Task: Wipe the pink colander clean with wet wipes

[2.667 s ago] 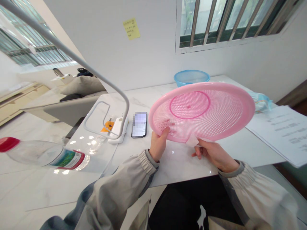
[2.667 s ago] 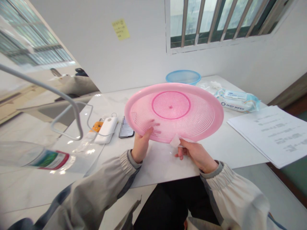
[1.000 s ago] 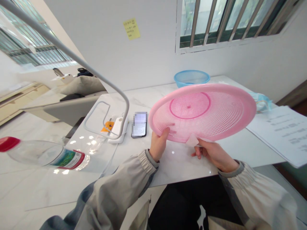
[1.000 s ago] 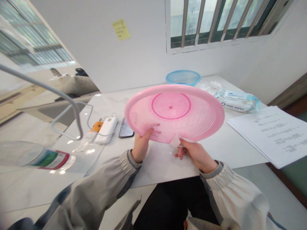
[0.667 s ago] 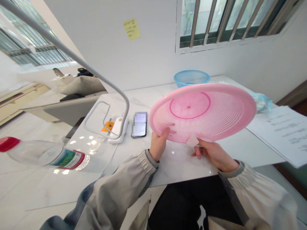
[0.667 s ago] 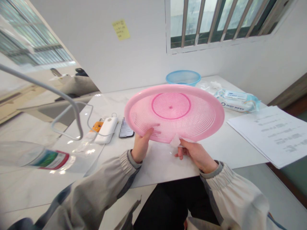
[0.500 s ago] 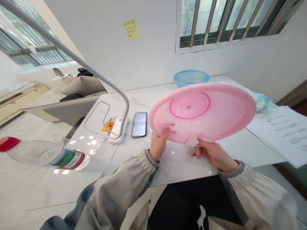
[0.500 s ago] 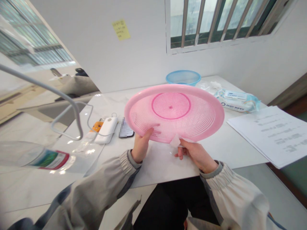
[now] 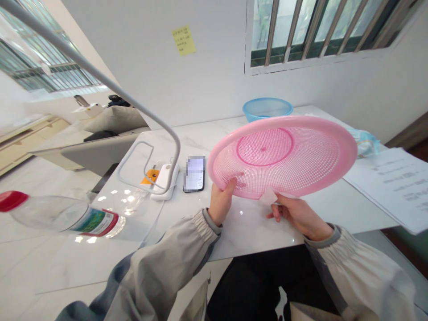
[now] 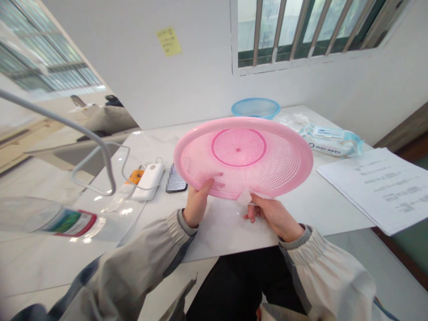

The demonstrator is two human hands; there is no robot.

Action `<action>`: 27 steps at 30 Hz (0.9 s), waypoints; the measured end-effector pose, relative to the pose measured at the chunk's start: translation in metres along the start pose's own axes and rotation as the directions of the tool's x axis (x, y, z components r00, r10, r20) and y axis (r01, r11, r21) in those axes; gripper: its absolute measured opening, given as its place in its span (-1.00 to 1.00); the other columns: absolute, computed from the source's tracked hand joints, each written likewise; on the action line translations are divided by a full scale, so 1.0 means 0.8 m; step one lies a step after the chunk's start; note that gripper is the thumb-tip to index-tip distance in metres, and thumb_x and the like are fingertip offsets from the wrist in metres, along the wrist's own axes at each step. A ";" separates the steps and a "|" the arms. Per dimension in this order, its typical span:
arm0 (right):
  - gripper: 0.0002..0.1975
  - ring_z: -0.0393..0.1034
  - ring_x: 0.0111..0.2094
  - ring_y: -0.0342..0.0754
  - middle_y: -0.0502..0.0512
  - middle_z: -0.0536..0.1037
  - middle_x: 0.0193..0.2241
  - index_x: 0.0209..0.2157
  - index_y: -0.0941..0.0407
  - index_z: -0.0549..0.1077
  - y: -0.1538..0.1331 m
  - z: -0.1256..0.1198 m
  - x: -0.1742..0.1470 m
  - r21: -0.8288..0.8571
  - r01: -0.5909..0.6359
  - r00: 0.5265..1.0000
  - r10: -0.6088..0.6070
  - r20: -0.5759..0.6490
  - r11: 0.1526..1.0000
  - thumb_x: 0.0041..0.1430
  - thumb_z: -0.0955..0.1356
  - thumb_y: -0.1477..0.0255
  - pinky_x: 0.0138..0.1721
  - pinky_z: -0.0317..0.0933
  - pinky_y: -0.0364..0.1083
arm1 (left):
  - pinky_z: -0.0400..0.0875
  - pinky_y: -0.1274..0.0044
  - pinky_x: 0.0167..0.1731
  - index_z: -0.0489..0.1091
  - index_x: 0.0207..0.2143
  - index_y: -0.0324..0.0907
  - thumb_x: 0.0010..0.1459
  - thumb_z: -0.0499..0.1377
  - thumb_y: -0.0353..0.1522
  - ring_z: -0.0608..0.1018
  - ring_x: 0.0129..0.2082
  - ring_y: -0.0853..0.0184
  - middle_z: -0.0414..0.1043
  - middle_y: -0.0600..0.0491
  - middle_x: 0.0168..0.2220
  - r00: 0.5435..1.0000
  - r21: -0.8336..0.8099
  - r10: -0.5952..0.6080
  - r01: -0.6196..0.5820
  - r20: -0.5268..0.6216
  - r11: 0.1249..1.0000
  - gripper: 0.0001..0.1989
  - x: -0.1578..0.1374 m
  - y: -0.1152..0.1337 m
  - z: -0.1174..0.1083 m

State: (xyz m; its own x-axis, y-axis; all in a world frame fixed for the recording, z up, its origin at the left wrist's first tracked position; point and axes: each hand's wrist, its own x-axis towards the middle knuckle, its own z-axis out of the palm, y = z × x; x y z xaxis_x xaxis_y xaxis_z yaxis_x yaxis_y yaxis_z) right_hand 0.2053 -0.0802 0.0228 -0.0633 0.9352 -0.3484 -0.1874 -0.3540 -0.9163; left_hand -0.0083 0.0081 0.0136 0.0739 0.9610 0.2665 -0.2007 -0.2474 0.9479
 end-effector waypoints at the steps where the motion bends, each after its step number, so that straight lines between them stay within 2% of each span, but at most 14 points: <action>1: -0.35 0.24 -0.53 -0.10 0.01 0.40 -0.68 -0.65 0.07 0.55 0.000 0.000 0.000 0.000 -0.001 1.000 0.001 0.001 1.000 -0.01 0.54 -0.25 -0.07 0.52 0.11 | 0.64 0.33 0.05 0.72 -0.06 -0.16 0.29 0.35 -0.28 0.74 -0.06 0.15 0.76 -0.07 -0.04 1.000 0.000 0.001 -0.001 0.001 1.000 -0.75 0.000 0.000 0.000; 8: -0.34 0.26 -0.53 -0.10 0.02 0.41 -0.67 -0.66 0.07 0.53 -0.002 0.001 0.000 -0.006 -0.004 1.000 0.004 0.001 1.000 0.01 0.53 -0.25 -0.07 0.52 0.11 | 0.60 0.32 0.13 0.72 -0.04 -0.15 0.30 0.35 -0.26 0.73 0.01 0.14 0.75 -0.07 -0.01 1.000 0.007 0.010 -0.010 0.005 1.000 -0.75 0.001 -0.004 -0.002; 14: -0.37 0.26 -0.53 -0.11 0.00 0.40 -0.67 -0.63 0.07 0.54 -0.003 0.001 -0.001 -0.002 -0.003 1.000 0.003 0.001 1.000 0.01 0.54 -0.22 -0.06 0.52 0.10 | 0.62 0.33 0.09 0.73 -0.06 -0.14 0.30 0.35 -0.26 0.74 -0.04 0.15 0.76 -0.06 -0.04 1.000 0.005 0.007 -0.008 0.010 1.000 -0.76 0.001 -0.003 -0.001; 27: -0.35 0.26 -0.52 -0.11 0.00 0.41 -0.66 -0.64 0.07 0.53 -0.001 0.000 -0.003 0.004 -0.003 1.000 0.003 0.006 1.000 0.03 0.53 -0.24 -0.05 0.51 0.11 | 0.60 0.29 0.14 0.72 -0.05 -0.15 0.30 0.35 -0.25 0.73 0.00 0.12 0.75 -0.07 -0.02 1.000 0.011 -0.010 0.010 0.011 1.000 -0.75 0.000 -0.003 -0.002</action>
State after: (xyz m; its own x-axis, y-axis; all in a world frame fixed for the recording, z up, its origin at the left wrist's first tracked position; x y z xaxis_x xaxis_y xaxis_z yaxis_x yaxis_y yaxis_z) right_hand 0.2055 -0.0818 0.0245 -0.0701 0.9342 -0.3499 -0.1912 -0.3569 -0.9144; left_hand -0.0093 0.0091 0.0108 0.0865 0.9619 0.2592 -0.1894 -0.2395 0.9522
